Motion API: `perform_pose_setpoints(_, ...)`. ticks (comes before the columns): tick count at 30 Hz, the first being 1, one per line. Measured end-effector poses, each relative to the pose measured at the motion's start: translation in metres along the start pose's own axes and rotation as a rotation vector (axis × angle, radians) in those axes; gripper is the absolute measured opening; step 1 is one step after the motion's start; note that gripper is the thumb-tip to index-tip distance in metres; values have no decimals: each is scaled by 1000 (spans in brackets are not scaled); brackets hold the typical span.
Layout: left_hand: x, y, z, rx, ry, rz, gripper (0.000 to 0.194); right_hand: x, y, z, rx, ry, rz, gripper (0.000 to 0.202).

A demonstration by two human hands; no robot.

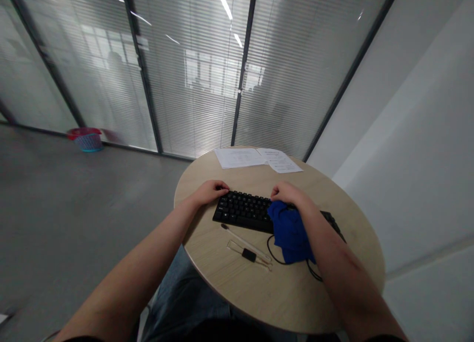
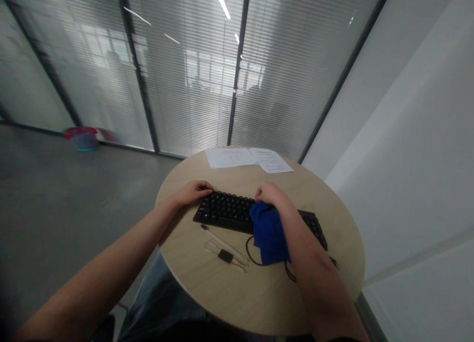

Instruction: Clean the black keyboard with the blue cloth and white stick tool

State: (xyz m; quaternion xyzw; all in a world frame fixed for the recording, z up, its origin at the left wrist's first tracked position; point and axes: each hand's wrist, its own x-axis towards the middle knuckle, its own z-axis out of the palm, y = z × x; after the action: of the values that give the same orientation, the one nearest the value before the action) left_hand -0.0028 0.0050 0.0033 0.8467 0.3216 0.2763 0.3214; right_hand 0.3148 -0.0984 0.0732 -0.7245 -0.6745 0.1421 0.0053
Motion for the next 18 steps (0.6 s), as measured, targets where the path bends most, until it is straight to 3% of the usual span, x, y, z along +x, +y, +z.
perform_pose_setpoints(18,-2,6,-1,1,3,-14,37,0,-3,4,-65,23,-49,13)
